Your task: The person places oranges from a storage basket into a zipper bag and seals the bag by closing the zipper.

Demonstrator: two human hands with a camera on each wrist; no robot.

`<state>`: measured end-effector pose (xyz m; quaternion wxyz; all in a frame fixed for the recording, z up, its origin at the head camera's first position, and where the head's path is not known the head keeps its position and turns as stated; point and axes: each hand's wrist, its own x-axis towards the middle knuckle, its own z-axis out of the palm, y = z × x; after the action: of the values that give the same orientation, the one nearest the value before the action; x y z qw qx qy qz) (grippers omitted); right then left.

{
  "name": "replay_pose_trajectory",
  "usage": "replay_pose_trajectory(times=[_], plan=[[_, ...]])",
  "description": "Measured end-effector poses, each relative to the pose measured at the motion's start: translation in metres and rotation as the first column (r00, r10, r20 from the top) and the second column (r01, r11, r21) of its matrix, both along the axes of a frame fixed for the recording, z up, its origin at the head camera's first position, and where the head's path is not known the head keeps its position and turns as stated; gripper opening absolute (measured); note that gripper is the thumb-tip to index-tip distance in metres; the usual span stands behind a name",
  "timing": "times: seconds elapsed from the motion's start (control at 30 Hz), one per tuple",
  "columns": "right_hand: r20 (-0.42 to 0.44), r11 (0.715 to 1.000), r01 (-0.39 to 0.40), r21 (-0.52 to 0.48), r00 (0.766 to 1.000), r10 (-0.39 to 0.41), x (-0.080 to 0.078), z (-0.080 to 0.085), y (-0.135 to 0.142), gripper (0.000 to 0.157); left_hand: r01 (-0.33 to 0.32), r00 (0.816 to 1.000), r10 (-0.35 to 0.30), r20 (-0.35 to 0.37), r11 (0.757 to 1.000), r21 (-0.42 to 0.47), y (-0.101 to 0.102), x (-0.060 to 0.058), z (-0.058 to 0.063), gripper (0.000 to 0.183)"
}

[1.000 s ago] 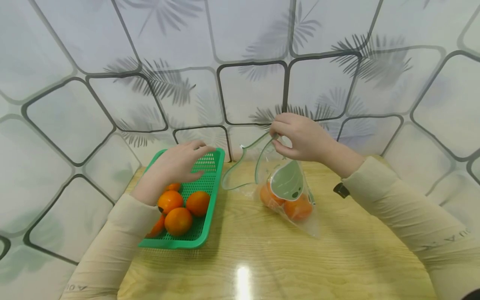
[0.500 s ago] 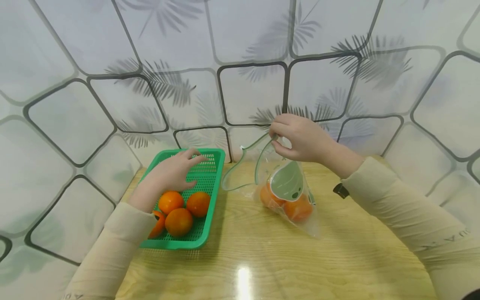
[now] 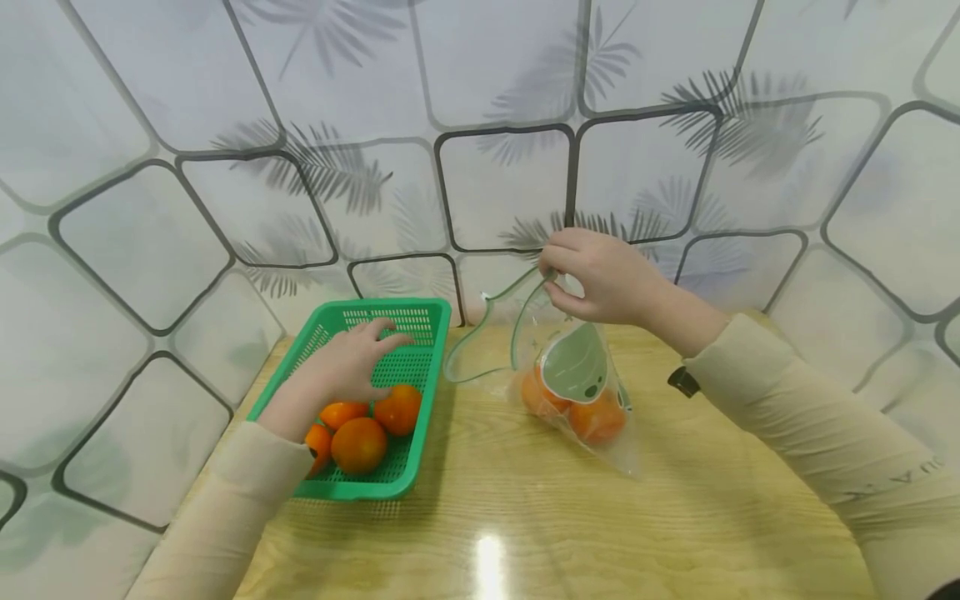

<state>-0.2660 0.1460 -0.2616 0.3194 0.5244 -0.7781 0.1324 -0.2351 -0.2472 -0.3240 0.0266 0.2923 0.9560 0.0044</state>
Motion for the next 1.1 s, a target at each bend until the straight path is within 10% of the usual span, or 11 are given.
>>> replay_pose_trajectory(times=[1.1], plan=[[0.018,1.0,0.007,0.001,1.0,-0.007,0.003,-0.002,-0.002,0.01,0.01,0.969,0.017,0.245,0.994,-0.107,0.011,-0.007,-0.026,0.059]])
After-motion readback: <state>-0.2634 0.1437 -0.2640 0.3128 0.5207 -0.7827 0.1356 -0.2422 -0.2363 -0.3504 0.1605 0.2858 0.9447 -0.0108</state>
